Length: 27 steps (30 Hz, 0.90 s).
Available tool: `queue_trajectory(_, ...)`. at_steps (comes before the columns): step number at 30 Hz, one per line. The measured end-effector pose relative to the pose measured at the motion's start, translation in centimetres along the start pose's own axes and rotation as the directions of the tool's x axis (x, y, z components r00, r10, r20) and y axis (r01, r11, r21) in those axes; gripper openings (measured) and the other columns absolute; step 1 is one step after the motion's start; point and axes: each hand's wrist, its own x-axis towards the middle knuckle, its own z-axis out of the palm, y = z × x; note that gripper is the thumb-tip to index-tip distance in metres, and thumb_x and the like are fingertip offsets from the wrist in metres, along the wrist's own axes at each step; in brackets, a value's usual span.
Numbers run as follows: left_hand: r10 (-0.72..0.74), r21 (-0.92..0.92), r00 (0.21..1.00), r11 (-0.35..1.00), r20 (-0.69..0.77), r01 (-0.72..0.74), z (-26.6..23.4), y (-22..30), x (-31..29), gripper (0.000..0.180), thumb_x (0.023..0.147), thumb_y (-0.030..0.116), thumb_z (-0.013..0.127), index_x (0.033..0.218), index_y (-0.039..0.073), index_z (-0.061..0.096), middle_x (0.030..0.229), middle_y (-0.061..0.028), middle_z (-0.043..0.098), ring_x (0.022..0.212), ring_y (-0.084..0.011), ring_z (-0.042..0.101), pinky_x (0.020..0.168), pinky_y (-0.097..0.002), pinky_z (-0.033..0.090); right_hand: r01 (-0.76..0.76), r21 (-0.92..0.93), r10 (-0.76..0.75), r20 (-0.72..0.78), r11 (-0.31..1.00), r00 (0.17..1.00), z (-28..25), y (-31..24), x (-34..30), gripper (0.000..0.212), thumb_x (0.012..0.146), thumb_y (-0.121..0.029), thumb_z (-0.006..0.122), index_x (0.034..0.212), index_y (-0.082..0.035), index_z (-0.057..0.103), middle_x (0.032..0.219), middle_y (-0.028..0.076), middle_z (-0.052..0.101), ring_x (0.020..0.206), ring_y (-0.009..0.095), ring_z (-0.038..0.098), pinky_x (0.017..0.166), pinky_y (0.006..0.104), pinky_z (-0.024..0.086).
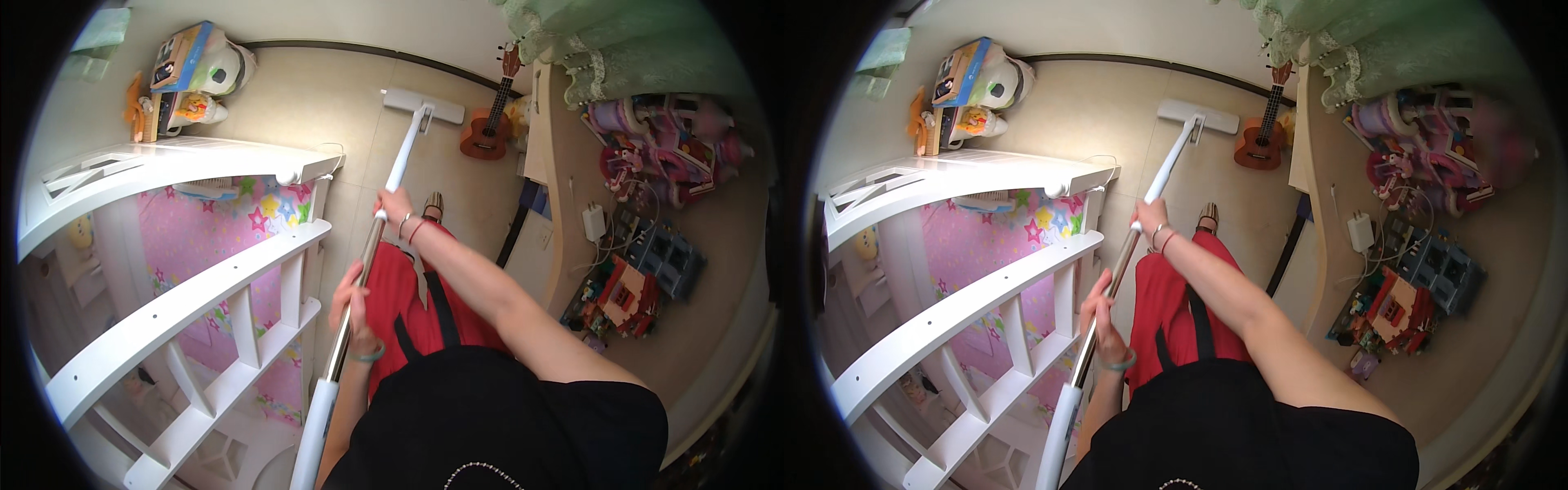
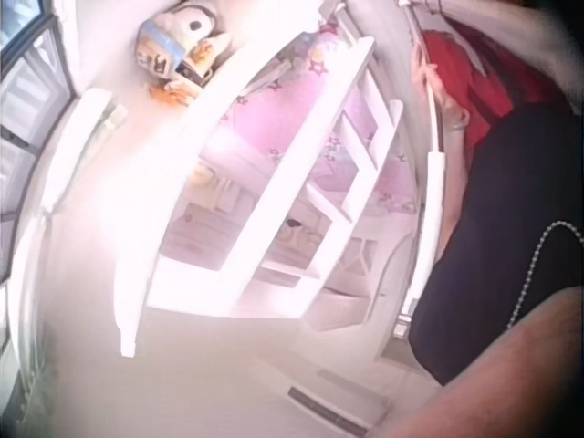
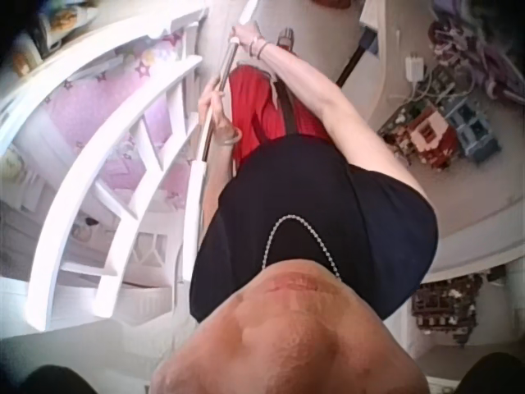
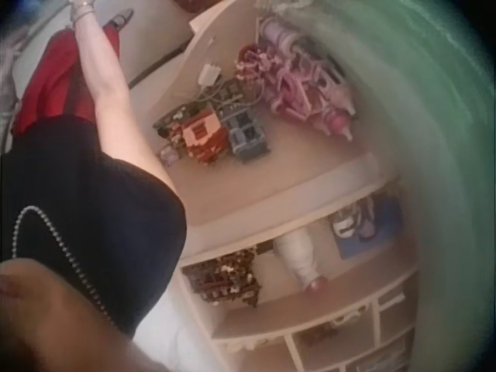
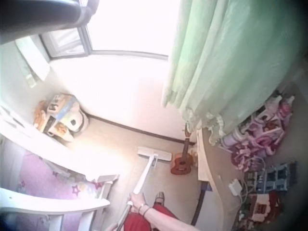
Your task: The person mops the tiled floor of a bedroom using a flat mop. They briefly pause to move a ukulele and a charging cable out of the way before continuing to mop around the bed and other furniture.
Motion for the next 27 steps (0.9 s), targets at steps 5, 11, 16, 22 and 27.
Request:
queue_trajectory(5, -0.028, -0.006, 1.000, 1.000, -0.005, 0.028, 6.4, -1.3, 6.4, 0.020, 0.098, 0.013, 0.044, 0.091, -0.002, 0.057, 0.123, -0.0273, 0.059, 0.122, -0.0322, 0.054, 0.102, -0.0397, 0.041, 0.082, 0.038, -0.082, -0.014, 0.996, 0.997, -1.9, -6.4, 8.0, 0.018, 0.081, -0.004, 0.050, 0.064, 0.001, 0.053, 0.054, 0.011, 0.056, 0.043, 0.022, 0.057, 0.036, 0.0357, 0.042)
queue_trajectory(11, -0.045, 0.056, 0.998, 0.998, 0.042, 0.042, 8.1, -2.0, 7.5, 0.024, 0.100, 0.014, 0.043, 0.091, -0.003, 0.058, 0.122, -0.0226, 0.062, 0.117, -0.0287, 0.058, 0.092, -0.0349, 0.047, -0.009, 0.012, 0.009, 0.024, 1.000, 1.000, -3.5, -7.8, 9.5, 0.013, 0.083, -0.005, 0.049, 0.072, 0.000, 0.052, 0.060, 0.009, 0.057, 0.049, 0.020, 0.059, 0.038, 0.0338, 0.044)
queue_trajectory(16, -0.142, 0.209, 0.990, 0.968, 0.008, 0.137, 4.3, 0.3, 3.8, 0.025, 0.100, 0.012, 0.043, 0.088, -0.005, 0.057, 0.119, -0.0218, 0.064, 0.115, -0.0287, 0.060, 0.094, -0.0345, 0.046, -0.081, 0.023, 0.080, 0.032, 0.996, 0.996, -1.9, -2.6, 5.2, 0.011, 0.087, -0.006, 0.050, 0.086, 0.003, 0.046, 0.061, 0.011, 0.056, 0.048, 0.022, 0.060, 0.039, 0.0366, 0.049)
queue_trajectory(22, -0.247, 0.239, 0.969, 0.939, -0.031, 0.247, -3.2, 4.5, -1.8, 0.026, 0.101, 0.014, 0.042, 0.092, -0.004, 0.058, 0.122, -0.0238, 0.061, 0.118, -0.0286, 0.057, 0.102, -0.0380, 0.042, -0.248, 0.102, 0.243, 0.057, 0.963, 0.968, 2.1, 3.6, -5.4, 0.013, 0.089, -0.011, 0.051, 0.090, -0.001, 0.044, 0.065, 0.009, 0.055, 0.051, 0.022, 0.060, 0.043, 0.0363, 0.052)
queue_trajectory(27, -0.413, -0.267, 0.820, 0.906, -0.396, 0.327, -3.5, 3.1, -7.1, 0.030, 0.101, 0.024, 0.044, 0.113, -0.002, 0.054, 0.134, -0.0224, 0.051, 0.124, -0.0280, 0.050, 0.105, -0.0414, 0.039, -0.431, 0.170, 0.401, 0.185, 0.886, 0.897, 2.0, 9.8, -7.7, 0.034, 0.086, -0.003, 0.055, 0.108, 0.002, 0.029, 0.090, 0.017, 0.051, 0.061, 0.024, 0.063, 0.048, 0.0412, 0.059)
